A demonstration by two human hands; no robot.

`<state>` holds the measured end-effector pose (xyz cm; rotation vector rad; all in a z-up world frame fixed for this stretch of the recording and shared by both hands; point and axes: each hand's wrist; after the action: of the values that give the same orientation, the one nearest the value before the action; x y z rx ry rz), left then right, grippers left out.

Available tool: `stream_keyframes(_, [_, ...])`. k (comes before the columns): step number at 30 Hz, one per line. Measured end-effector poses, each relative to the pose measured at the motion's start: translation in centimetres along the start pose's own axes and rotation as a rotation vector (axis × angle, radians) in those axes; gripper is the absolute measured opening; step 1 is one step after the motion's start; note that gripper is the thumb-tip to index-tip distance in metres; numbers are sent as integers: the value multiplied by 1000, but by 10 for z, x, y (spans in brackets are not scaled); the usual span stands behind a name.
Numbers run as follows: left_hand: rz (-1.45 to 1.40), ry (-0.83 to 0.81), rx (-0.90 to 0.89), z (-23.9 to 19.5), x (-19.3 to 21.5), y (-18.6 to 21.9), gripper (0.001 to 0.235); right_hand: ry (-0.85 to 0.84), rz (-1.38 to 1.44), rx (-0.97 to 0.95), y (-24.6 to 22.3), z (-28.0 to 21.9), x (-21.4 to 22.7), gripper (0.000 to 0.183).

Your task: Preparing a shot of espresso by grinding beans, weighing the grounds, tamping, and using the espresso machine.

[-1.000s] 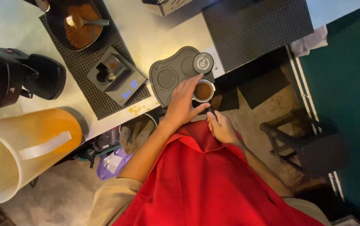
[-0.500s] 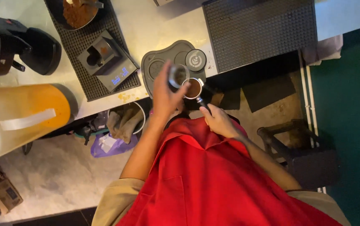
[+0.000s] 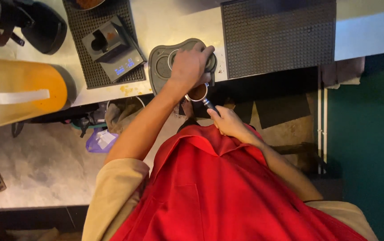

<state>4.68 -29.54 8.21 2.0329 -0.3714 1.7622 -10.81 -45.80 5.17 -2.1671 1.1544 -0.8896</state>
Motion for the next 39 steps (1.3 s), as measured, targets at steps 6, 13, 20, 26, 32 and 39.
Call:
stream_keyframes(6, [-416,41,278,-95,52,-6,82,-40,-18,25,10,15,9,40])
stream_keyframes(13, [-444,-31,356,-113,45,0,80,-72,-28,49,11,22,15,37])
stream_keyframes(20, [-473,-71,329,-109,50,6,80,-88,-55,52,3,22,19,39])
stream_keyframes(26, [-306,-168,351,-97,52,12,75,-91,-91,64,10,27,19,38])
stream_keyframes(32, [-79,-190,245,-91,42,12,64,-96,-89,39,10,27,13,39])
stream_keyframes(39, [-9,-63,113,-96,50,14,65,-83,-49,16,8,23,13,36])
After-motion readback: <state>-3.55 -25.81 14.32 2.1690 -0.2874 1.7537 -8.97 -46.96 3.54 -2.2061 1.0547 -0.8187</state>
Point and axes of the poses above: each hand's wrist, its own z-axis towards the middle knuckle, its own x-axis out of the back of the hand, y = z × x, and after that the axes turned 12 degrees about y, right-handed
